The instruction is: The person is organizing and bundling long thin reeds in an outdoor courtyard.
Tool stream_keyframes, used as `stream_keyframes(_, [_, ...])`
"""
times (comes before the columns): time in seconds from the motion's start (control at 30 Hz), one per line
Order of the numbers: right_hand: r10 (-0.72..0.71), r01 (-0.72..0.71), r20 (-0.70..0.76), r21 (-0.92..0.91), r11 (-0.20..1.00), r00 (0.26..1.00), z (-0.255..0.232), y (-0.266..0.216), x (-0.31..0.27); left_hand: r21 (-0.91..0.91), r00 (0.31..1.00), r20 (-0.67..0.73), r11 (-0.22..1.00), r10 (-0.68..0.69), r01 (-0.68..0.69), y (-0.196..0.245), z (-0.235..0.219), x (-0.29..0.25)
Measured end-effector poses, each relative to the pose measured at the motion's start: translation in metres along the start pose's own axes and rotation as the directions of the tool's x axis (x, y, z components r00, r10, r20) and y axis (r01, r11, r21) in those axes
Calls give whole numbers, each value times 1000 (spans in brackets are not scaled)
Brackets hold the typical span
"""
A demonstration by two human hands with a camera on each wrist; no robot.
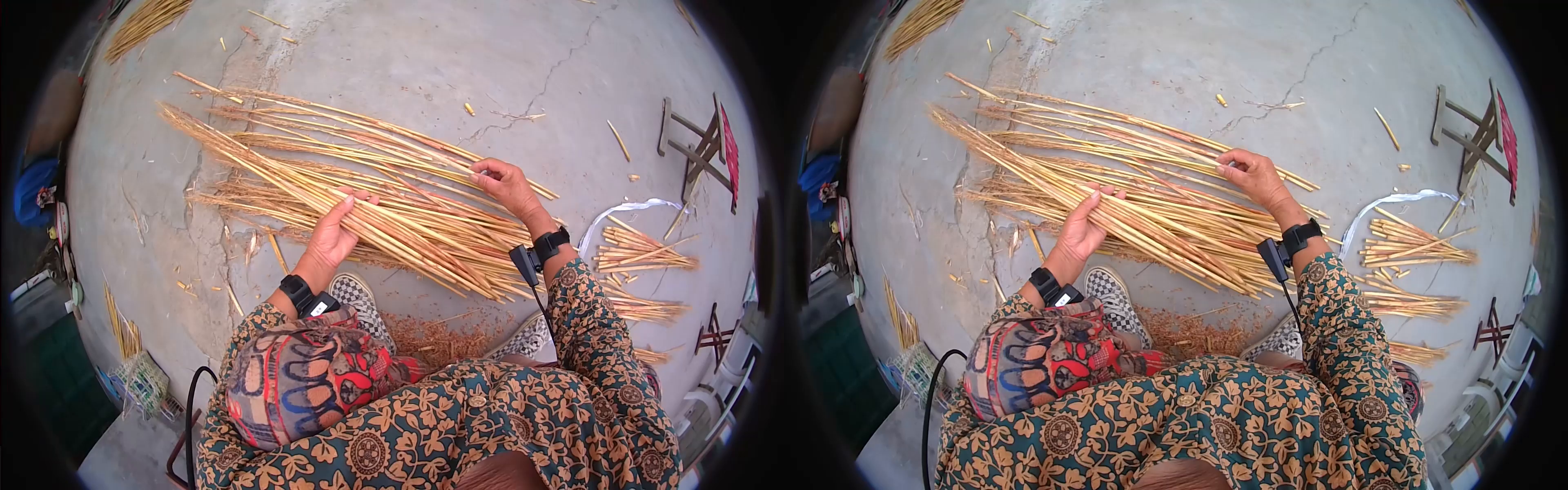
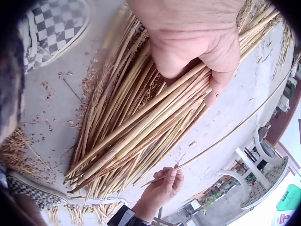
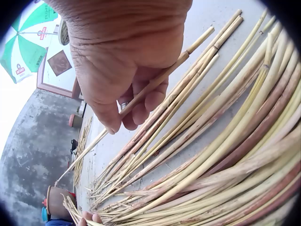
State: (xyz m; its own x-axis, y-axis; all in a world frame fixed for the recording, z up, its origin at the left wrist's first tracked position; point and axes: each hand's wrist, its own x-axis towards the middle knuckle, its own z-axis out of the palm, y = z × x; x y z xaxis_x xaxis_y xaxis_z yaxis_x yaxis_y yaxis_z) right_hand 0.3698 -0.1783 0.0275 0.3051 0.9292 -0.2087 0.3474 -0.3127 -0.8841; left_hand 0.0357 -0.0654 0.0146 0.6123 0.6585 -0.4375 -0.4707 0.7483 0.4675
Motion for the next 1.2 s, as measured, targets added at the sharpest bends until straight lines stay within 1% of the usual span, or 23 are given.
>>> stream_keyframes(0.07, [-32,16,144,110,994,989,27,-15,-6,-6,999,-33,1000,-4,4,2,5,-2])
stream_keyframes(0.1, [6,-34,189,145,989,982,35,-20,-8,-10,999,-48,1000,-7,6,3,8,-3])
stream_keyframes(0.17, [81,-142,278,207,968,957,46,-27,-11,-10,999,-34,1000,6,-6,5,9,-2])
stream_keyframes(0.27, [55,-146,390,207,967,919,53,-39,-15,-43,1000,-13,999,18,-19,11,14,-1])
stream_keyframes(0.33, [43,-133,467,161,978,883,59,-44,-17,-42,999,28,998,42,-41,14,12,3])
stream_keyframes(0.4, [50,-115,522,92,989,852,60,-51,-22,-14,999,22,999,39,-39,16,17,1])
stream_keyframes(0.43, [31,-101,541,100,990,841,61,-50,-23,0,999,20,999,42,-42,17,22,0])
stream_keyframes(0.47, [11,-87,562,108,990,827,62,-49,-23,-13,999,-21,999,31,-31,18,25,-1])
stream_keyframes(0.5, [-10,-72,583,117,991,813,64,-45,-23,-18,999,-10,999,38,-38,17,20,0])
stream_keyframes(0.53, [-76,7,573,122,992,816,68,-40,-21,-23,999,0,999,45,-45,16,14,3])
stream_keyframes(0.57, [-67,18,532,96,995,844,65,-35,-18,-27,999,10,998,53,-53,15,9,4])
stream_keyframes(0.63, [-51,35,447,44,998,893,53,-40,-15,-15,998,10,998,69,-69,15,10,4])
stream_keyframes(0.67, [-15,25,228,-41,999,973,47,-32,-7,-5,997,7,997,80,-80,15,12,3])
stream_keyframes(0.7, [-106,108,19,-236,966,994,38,-28,-1,3,997,-6,997,77,-77,15,13,2])
stream_keyframes(0.73, [-234,140,-170,-433,890,957,27,-23,3,11,997,-19,997,75,-74,14,14,2])
stream_keyframes(0.83, [-232,21,-226,-671,741,946,10,-1,8,-10,998,-29,998,57,-57,13,11,2])
stream_keyframes(1.03, [-360,101,-158,-790,604,919,11,18,10,23,998,-53,999,37,-36,11,5,2])
stream_keyframes(1.13, [-318,89,-102,-841,533,942,11,18,17,20,998,-58,1000,18,-17,8,1,2])
stream_keyframes(1.2, [-313,92,-90,-848,522,945,10,17,18,24,998,-58,1000,16,-15,6,0,2])
